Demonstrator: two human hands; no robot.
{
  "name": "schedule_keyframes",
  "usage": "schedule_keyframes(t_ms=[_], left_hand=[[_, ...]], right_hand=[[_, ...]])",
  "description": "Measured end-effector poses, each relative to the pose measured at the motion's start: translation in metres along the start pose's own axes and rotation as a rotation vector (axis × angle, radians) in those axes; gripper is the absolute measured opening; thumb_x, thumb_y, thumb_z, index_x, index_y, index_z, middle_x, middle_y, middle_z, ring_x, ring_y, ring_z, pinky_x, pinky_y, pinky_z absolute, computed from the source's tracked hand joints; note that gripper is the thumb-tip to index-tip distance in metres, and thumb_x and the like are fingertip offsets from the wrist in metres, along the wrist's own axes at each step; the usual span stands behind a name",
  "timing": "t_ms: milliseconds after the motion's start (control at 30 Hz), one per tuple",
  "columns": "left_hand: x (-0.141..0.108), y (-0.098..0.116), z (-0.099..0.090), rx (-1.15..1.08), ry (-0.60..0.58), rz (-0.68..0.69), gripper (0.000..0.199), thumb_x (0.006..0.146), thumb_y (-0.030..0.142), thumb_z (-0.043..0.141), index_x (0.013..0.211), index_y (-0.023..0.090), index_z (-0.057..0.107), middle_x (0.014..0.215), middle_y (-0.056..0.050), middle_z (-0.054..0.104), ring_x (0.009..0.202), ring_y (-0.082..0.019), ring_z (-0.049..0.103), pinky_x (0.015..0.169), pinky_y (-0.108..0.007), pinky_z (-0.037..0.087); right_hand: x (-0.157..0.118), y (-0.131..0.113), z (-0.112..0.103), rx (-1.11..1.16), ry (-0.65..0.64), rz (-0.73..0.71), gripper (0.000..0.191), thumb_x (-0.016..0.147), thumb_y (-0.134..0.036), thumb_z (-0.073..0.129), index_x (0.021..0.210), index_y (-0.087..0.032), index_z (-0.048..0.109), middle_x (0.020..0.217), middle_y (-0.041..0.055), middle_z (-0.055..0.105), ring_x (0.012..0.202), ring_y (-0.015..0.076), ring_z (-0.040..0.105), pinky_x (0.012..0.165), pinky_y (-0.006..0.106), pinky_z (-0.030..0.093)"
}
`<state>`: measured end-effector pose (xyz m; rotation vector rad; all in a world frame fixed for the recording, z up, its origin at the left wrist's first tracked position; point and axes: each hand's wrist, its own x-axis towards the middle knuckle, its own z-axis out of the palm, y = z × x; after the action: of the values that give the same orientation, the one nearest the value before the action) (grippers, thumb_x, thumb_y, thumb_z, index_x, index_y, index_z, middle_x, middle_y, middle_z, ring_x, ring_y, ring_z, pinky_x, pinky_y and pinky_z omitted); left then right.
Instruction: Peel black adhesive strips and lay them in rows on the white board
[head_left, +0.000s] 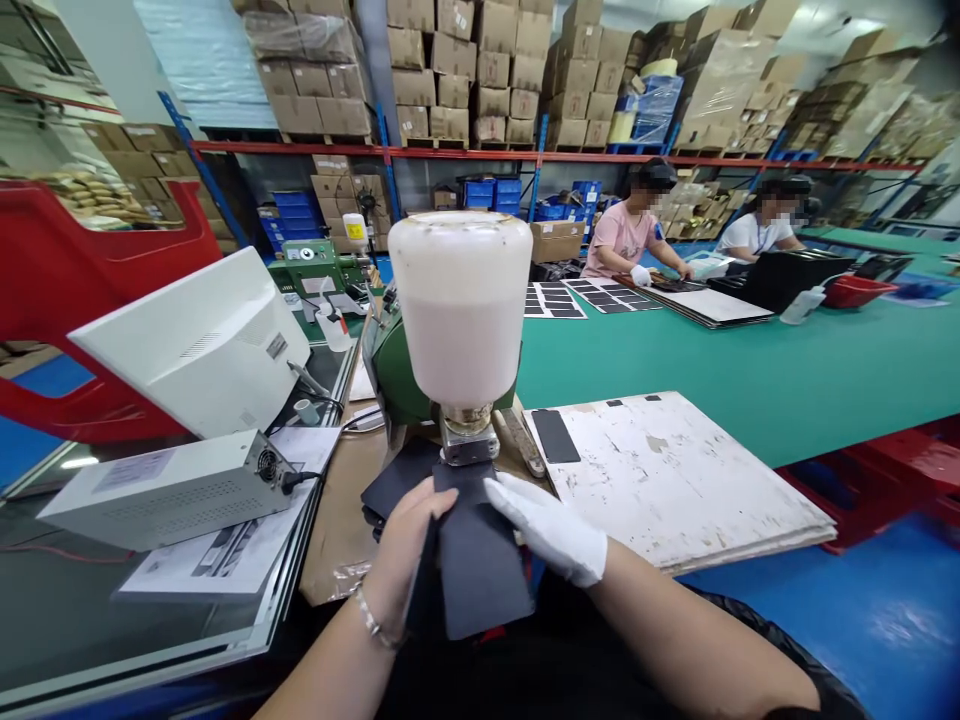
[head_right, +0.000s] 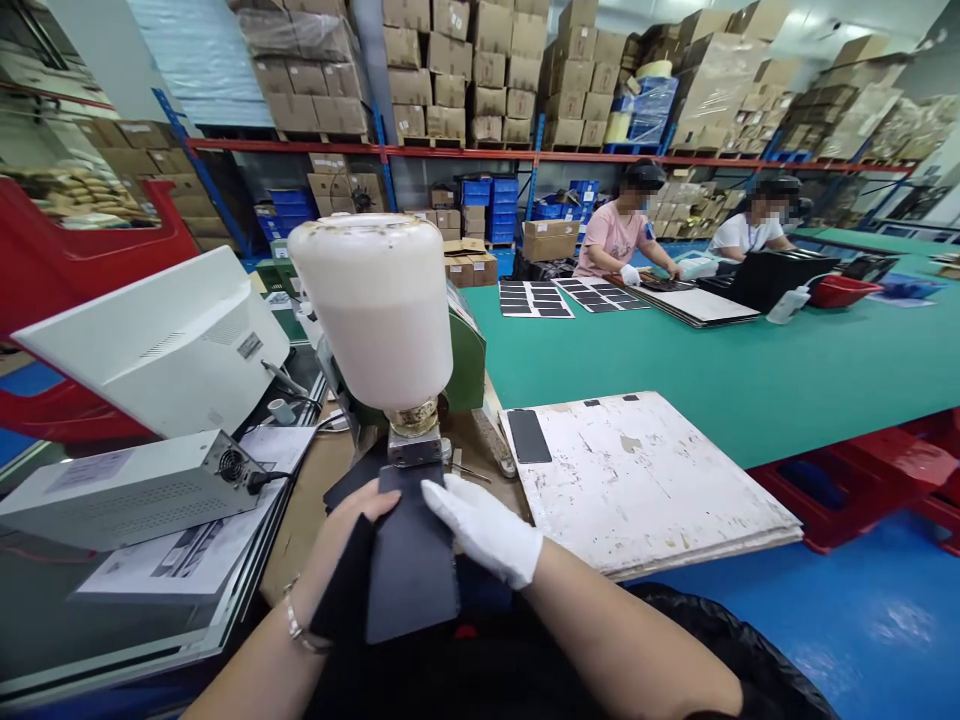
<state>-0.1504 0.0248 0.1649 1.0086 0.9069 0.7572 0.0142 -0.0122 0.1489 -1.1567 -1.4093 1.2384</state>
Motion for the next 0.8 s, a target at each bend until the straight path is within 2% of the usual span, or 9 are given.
schedule_keyframes(t_ms=[100,200,267,333,467,600,633,700,800], left_hand=[[-0.018,0.005,-0.031,0.004,0.146,0.004,0.027,0.075,0.031,0.064,0.099,0.019,0.064,0.079,-0.002,0.066,0.068,-0.017,0.061,0.061,-0.024,0.048],[-0.035,0.007,-0.051,-0.023,0.266,0.005,0.036,0.072,0.035,0.067,0.105,0.021,0.063,0.079,-0.002,0.068,0.067,-0.019,0.062,0.061,-0.027,0.05],[-0.044,0.006,-0.057,-0.054,0.24,0.02,0.035,0.07,0.034,0.069,0.102,0.021,0.065,0.079,-0.003,0.069,0.068,-0.019,0.063,0.064,-0.028,0.051],[-0.047,0.002,-0.059,-0.011,0.148,0.058,0.03,0.07,0.033,0.07,0.096,0.018,0.067,0.081,-0.004,0.069,0.07,-0.019,0.062,0.069,-0.028,0.05],[-0.037,-0.013,-0.053,0.218,-0.084,0.051,0.021,0.075,0.033,0.065,0.083,0.014,0.069,0.077,-0.004,0.069,0.069,-0.017,0.06,0.064,-0.024,0.046],[-0.017,-0.035,-0.039,0.418,-0.385,-0.086,0.016,0.071,0.023,0.066,0.083,0.013,0.069,0.082,-0.003,0.069,0.077,-0.019,0.06,0.069,-0.026,0.045],[-0.011,-0.038,-0.034,0.442,-0.404,-0.104,0.015,0.069,0.021,0.065,0.082,0.013,0.069,0.08,-0.003,0.068,0.074,-0.019,0.06,0.067,-0.026,0.045],[0.002,-0.041,-0.025,0.415,-0.352,-0.084,0.011,0.068,0.018,0.063,0.078,0.013,0.067,0.07,0.0,0.065,0.064,-0.014,0.057,0.059,-0.023,0.042],[0.021,-0.034,-0.008,0.27,-0.272,0.007,0.008,0.073,0.021,0.06,0.074,0.013,0.062,0.047,0.005,0.051,0.043,-0.007,0.044,0.044,-0.018,0.032]], right_hand=[[0.019,-0.011,0.026,-0.045,-0.132,-0.037,0.045,0.089,-0.053,0.037,0.115,-0.023,0.058,0.108,0.0063,0.062,0.104,0.0216,0.055,0.095,0.037,0.04],[0.036,-0.02,0.042,-0.124,-0.246,-0.046,0.041,0.087,-0.052,0.042,0.1,-0.019,0.062,0.093,0.0053,0.063,0.088,0.0201,0.057,0.081,0.034,0.045],[0.043,-0.025,0.044,-0.084,-0.337,-0.045,0.036,0.083,-0.05,0.049,0.089,-0.018,0.062,0.083,0.0028,0.062,0.077,0.0173,0.056,0.068,0.029,0.046],[0.046,-0.029,0.041,-0.046,-0.384,-0.035,0.031,0.076,-0.046,0.06,0.085,-0.017,0.06,0.078,0.0003,0.059,0.072,0.0144,0.054,0.062,0.025,0.043],[0.036,-0.023,0.022,-0.192,-0.267,0.055,0.023,0.064,-0.028,0.07,0.078,-0.015,0.058,0.071,-0.0018,0.057,0.064,0.0112,0.051,0.056,0.022,0.04],[0.015,0.001,-0.012,-0.054,0.001,0.12,0.022,0.065,-0.027,0.07,0.072,-0.015,0.053,0.065,-0.0029,0.054,0.059,0.0098,0.049,0.055,0.022,0.039],[0.009,0.008,-0.022,0.01,0.087,0.134,0.022,0.065,-0.026,0.07,0.071,-0.016,0.052,0.065,-0.0029,0.055,0.06,0.0102,0.05,0.056,0.022,0.04],[-0.003,0.021,-0.043,0.161,0.184,0.151,0.021,0.065,-0.026,0.07,0.072,-0.016,0.052,0.069,-0.0011,0.058,0.064,0.0123,0.054,0.061,0.025,0.043],[-0.019,0.036,-0.068,0.364,0.171,0.164,0.019,0.067,-0.025,0.069,0.08,-0.014,0.059,0.079,0.0035,0.064,0.076,0.0165,0.059,0.073,0.03,0.047]])
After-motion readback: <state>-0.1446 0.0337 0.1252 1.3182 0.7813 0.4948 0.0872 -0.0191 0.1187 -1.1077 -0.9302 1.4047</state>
